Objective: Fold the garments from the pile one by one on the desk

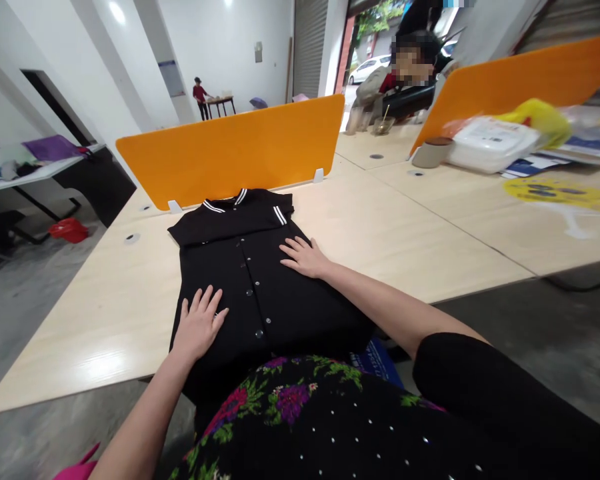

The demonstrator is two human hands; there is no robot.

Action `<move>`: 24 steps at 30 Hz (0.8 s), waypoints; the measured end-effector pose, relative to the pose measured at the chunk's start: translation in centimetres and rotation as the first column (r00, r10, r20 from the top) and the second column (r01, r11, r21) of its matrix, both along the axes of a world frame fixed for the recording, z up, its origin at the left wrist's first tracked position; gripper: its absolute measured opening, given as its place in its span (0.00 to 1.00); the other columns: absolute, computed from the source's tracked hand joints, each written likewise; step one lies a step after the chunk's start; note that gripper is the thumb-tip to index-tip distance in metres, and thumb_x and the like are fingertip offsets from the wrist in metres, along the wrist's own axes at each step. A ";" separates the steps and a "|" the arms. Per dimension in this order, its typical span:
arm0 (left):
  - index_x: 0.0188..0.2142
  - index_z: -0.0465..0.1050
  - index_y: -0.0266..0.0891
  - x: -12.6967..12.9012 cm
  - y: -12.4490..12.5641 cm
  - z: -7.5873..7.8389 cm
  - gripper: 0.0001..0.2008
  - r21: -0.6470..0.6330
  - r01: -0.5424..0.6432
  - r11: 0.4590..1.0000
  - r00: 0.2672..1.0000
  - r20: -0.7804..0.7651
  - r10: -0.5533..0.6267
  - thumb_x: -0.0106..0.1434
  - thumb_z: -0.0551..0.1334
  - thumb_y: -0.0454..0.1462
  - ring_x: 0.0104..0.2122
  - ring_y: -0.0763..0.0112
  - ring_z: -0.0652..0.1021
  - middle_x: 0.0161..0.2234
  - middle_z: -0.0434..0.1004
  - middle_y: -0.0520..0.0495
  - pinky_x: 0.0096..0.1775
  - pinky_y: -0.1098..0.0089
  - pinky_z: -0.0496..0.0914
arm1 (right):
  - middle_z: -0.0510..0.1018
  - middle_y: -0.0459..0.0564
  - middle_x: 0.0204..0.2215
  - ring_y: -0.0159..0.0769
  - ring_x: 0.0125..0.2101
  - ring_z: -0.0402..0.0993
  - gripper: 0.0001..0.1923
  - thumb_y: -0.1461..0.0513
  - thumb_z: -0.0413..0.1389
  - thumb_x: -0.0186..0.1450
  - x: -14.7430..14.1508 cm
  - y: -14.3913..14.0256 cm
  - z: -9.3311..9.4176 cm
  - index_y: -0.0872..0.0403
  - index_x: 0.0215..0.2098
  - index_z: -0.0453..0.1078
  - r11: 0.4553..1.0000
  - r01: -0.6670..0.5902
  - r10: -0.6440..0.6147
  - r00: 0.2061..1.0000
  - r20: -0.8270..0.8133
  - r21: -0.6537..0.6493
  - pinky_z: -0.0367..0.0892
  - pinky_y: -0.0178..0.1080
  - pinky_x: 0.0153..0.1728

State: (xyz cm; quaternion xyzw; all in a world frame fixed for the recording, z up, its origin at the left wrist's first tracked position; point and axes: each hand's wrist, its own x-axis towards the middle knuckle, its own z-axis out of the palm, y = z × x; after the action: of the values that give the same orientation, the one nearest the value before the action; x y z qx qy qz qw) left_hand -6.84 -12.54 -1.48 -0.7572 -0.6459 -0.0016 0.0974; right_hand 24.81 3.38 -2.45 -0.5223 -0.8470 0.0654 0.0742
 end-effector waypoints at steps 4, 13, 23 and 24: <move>0.64 0.56 0.42 0.2 -2.1 0.2 0.27 0.041 0.021 0.999 0.999 0.035 -0.023 0.68 0.46 0.45 0.65 0.57 0.53 0.66 0.51 0.46 0.61 0.50 0.53 | 0.47 0.48 0.68 0.50 0.66 0.38 0.32 0.44 0.37 0.69 1.5 -2.7 0.5 0.45 0.67 0.49 1.000 -0.013 0.014 0.999 -0.047 0.011 0.36 0.63 0.61; 0.62 0.59 0.45 1.2 -6.5 -0.3 0.27 0.023 0.076 0.997 0.973 0.218 -0.079 0.65 0.48 0.46 0.64 0.58 0.57 0.63 0.59 0.47 0.63 0.51 0.50 | 0.61 0.53 0.62 0.47 0.62 0.54 0.27 0.48 0.41 0.69 5.5 -8.5 0.7 0.50 0.59 0.63 0.998 0.002 0.019 0.957 -0.289 0.070 0.48 0.56 0.61; 0.42 0.69 0.44 -4.0 -15.6 -7.5 0.28 -0.160 -0.677 0.718 0.306 0.826 0.473 0.49 0.58 0.58 0.47 0.51 0.75 0.43 0.76 0.43 0.48 0.55 0.72 | 0.74 0.48 0.24 0.39 0.30 0.72 0.14 0.49 0.56 0.61 13.8 -20.7 -3.1 0.51 0.26 0.71 0.832 0.547 -0.374 0.428 -0.823 -0.094 0.69 0.42 0.35; 0.42 0.68 0.43 -4.4 -15.1 -8.3 0.30 -0.240 -0.649 0.722 0.224 0.847 0.482 0.45 0.60 0.58 0.48 0.50 0.75 0.45 0.75 0.44 0.47 0.56 0.73 | 0.76 0.50 0.28 0.41 0.33 0.73 0.15 0.48 0.59 0.57 13.8 -20.9 -4.1 0.51 0.30 0.73 0.872 0.445 -0.405 0.421 -0.811 -0.204 0.69 0.42 0.37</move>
State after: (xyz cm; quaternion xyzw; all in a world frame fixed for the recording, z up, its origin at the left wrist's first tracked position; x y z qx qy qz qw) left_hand -11.22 -27.63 -9.78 -0.3454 -0.8268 -0.4021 -0.1881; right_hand 38.63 -17.53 -6.51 -0.6213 -0.5481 0.2666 0.4924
